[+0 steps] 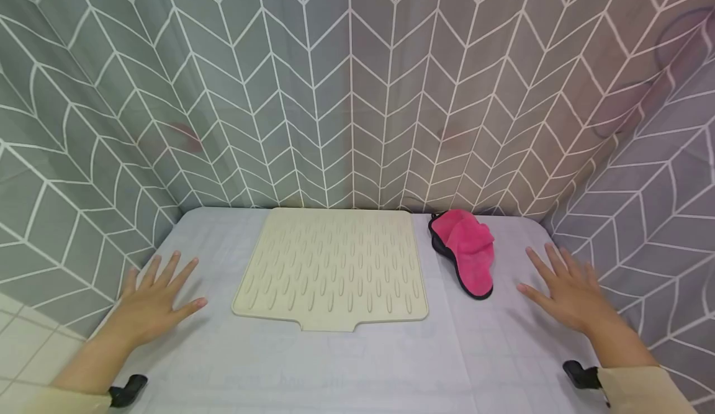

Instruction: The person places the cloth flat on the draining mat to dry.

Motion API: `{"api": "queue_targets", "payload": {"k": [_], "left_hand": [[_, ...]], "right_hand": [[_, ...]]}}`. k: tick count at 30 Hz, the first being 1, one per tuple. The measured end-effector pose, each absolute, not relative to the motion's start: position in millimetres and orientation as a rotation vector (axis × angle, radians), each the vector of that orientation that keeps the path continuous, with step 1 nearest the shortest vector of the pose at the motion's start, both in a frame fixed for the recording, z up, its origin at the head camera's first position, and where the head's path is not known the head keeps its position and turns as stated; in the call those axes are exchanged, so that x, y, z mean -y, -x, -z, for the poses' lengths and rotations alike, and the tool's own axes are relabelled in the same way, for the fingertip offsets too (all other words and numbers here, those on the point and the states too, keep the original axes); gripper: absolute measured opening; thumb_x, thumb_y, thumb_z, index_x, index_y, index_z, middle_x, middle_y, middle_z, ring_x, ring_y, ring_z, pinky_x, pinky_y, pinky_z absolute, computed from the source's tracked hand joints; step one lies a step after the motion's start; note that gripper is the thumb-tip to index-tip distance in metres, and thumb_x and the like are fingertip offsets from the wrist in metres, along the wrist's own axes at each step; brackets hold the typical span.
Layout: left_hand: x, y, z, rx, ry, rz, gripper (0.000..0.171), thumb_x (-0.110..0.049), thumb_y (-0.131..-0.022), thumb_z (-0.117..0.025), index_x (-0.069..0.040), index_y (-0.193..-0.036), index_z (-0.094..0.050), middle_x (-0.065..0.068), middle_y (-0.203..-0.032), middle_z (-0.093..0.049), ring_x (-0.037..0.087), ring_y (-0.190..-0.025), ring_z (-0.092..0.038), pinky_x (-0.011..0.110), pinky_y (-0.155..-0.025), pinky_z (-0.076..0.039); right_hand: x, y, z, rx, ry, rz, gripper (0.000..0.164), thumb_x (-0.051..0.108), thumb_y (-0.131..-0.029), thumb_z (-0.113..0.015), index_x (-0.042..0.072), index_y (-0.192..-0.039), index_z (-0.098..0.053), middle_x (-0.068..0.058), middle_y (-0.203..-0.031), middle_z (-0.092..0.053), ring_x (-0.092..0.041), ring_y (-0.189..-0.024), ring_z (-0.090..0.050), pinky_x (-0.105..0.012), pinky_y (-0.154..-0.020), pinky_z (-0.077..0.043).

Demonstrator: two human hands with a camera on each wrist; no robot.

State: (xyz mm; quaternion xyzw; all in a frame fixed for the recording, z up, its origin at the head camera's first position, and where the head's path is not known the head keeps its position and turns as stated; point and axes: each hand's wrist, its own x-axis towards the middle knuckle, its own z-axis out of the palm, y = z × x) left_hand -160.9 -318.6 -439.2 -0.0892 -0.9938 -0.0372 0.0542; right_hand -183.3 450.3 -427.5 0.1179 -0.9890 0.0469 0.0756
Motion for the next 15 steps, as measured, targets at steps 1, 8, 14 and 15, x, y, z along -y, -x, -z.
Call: {"api": "queue_targets", "payload": {"k": [1, 8, 14, 15], "left_hand": [[317, 161, 439, 3.019, 0.274, 0.126, 0.090, -0.071, -0.094, -0.044, -0.015, -0.161, -0.019, 0.025, -0.165, -0.005, 0.053, -0.148, 0.004, 0.071, -0.110, 0.017], [307, 163, 436, 3.044, 0.264, 0.190, 0.090, -0.070, -0.094, -0.047, -0.013, -0.159, -0.023, 0.026, -0.164, -0.008, 0.055, -0.147, 0.001, 0.073, -0.110, 0.010], [298, 168, 440, 3.046, 0.287, 0.233, 0.089, -0.069, -0.094, -0.047, -0.012, -0.159, -0.026, 0.028, -0.163, -0.013, 0.056, -0.146, -0.004, 0.075, -0.111, 0.003], [296, 169, 440, 3.046, 0.290, 0.236, 0.089, -0.069, -0.094, -0.048, -0.012, -0.159, -0.026, 0.028, -0.162, -0.014, 0.056, -0.146, -0.006, 0.075, -0.111, 0.001]], "right_hand": [[-449, 184, 427, 2.965, -0.356, -0.143, 0.082, 0.048, -0.101, -0.051, 0.022, -0.162, -0.004, -0.031, -0.162, -0.006, -0.054, -0.147, 0.005, -0.082, -0.103, 0.004], [-434, 192, 421, 2.953, -0.418, -0.200, 0.080, 0.046, -0.102, -0.051, 0.018, -0.162, -0.006, -0.033, -0.161, -0.007, -0.057, -0.145, 0.000, -0.081, -0.103, -0.002], [-426, 200, 422, 2.953, -0.419, -0.253, 0.081, 0.046, -0.102, -0.051, 0.019, -0.162, -0.005, -0.035, -0.160, -0.009, -0.056, -0.146, -0.001, -0.082, -0.103, 0.002], [-425, 202, 422, 2.949, -0.416, -0.253, 0.081, 0.046, -0.101, -0.051, 0.019, -0.162, -0.005, -0.036, -0.159, -0.010, -0.056, -0.146, -0.003, -0.082, -0.103, 0.001]]}}
